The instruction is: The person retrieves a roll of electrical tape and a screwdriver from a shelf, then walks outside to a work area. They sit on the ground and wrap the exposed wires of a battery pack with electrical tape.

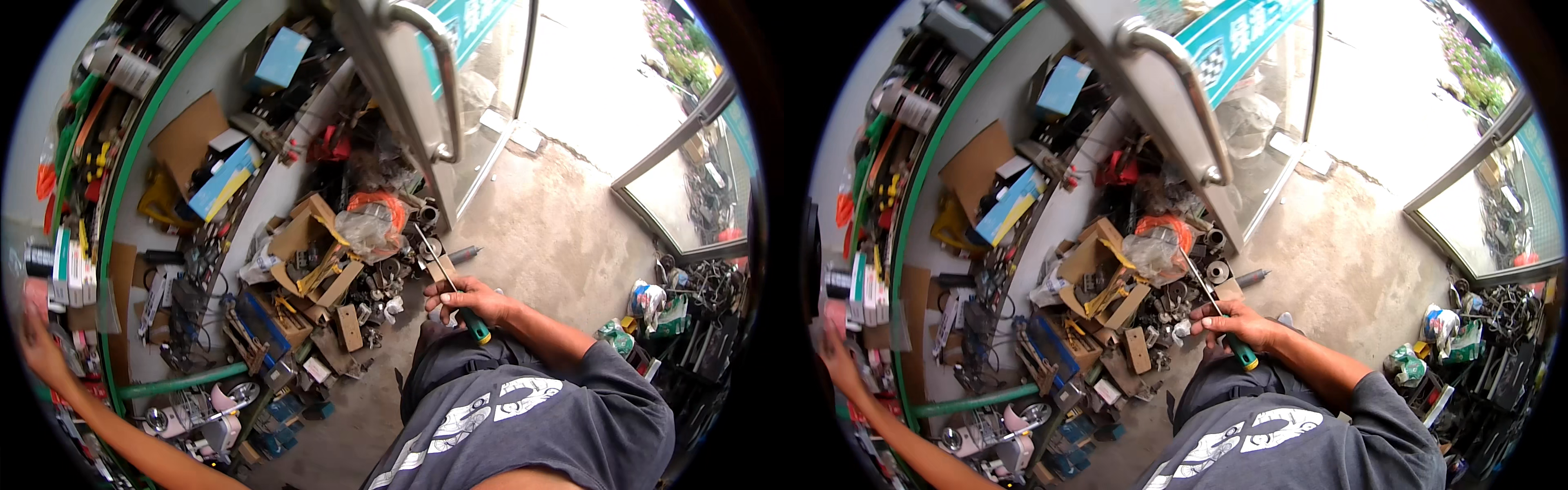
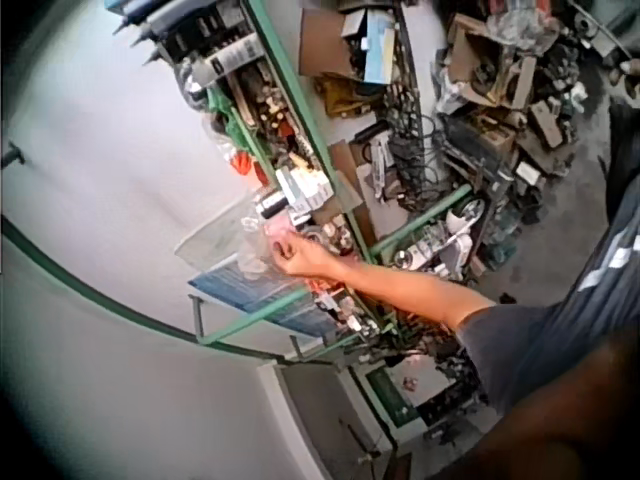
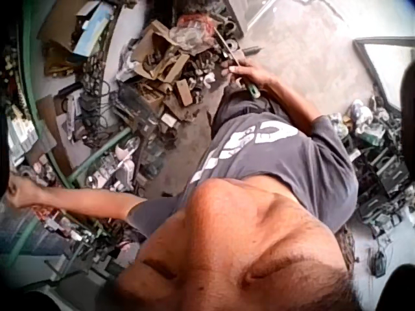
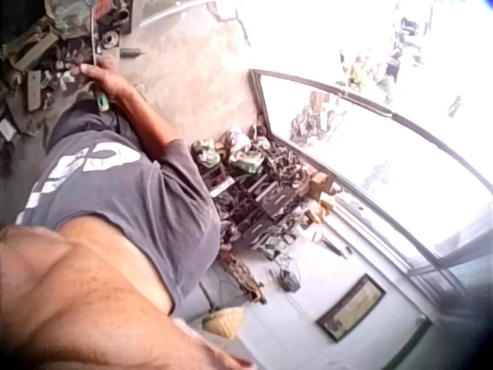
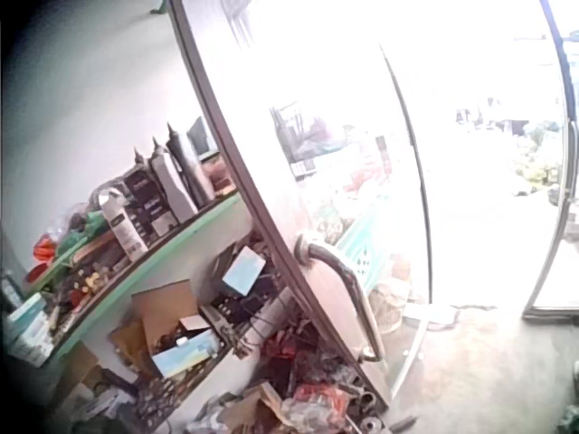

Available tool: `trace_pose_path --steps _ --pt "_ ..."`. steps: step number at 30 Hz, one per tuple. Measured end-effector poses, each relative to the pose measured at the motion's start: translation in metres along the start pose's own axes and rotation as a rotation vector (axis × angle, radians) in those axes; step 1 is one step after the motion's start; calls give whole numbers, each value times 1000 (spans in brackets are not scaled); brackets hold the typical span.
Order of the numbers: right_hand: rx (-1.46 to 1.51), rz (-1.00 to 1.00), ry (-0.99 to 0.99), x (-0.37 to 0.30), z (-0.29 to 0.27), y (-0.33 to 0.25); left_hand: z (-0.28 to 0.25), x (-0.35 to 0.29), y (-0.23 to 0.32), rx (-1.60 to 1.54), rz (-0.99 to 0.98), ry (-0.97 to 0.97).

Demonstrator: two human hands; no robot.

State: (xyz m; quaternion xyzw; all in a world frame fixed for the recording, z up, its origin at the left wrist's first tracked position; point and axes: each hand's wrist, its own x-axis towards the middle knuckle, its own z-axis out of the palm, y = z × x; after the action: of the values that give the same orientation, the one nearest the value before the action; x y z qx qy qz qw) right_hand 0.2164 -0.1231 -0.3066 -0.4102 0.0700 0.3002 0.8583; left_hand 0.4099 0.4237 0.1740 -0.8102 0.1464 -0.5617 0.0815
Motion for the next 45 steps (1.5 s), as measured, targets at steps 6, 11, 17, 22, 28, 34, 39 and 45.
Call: trace_pose_path --steps 6,11,17,22,28,34,39,45 --pt "-16 9 91 -35 -55 -25 25 -158 249 -717 -491 -697" --pt "-29 -2 322 -79 -111 -44 74 -290 444 -1059 -1060 -1198" --pt "89 -88 598 -148 -177 -57 70 -326 642 -1427 -1194 -1675" --pt "210 -203 756 -171 -235 -74 115 -292 733 -1543 -853 -1786" --pt "216 -321 913 -178 -321 -117 179 -246 860 -1524 -299 -1710" --pt "181 -317 1076 -202 -413 -197 193 -153 1024 -1710 39 -1798" --pt "-9 -384 1306 -232 -485 -275 199 -71 1145 -1843 654 -1644" --pt "-140 -320 1357 -235 -592 -319 231 -38 1262 -1941 886 -1555"
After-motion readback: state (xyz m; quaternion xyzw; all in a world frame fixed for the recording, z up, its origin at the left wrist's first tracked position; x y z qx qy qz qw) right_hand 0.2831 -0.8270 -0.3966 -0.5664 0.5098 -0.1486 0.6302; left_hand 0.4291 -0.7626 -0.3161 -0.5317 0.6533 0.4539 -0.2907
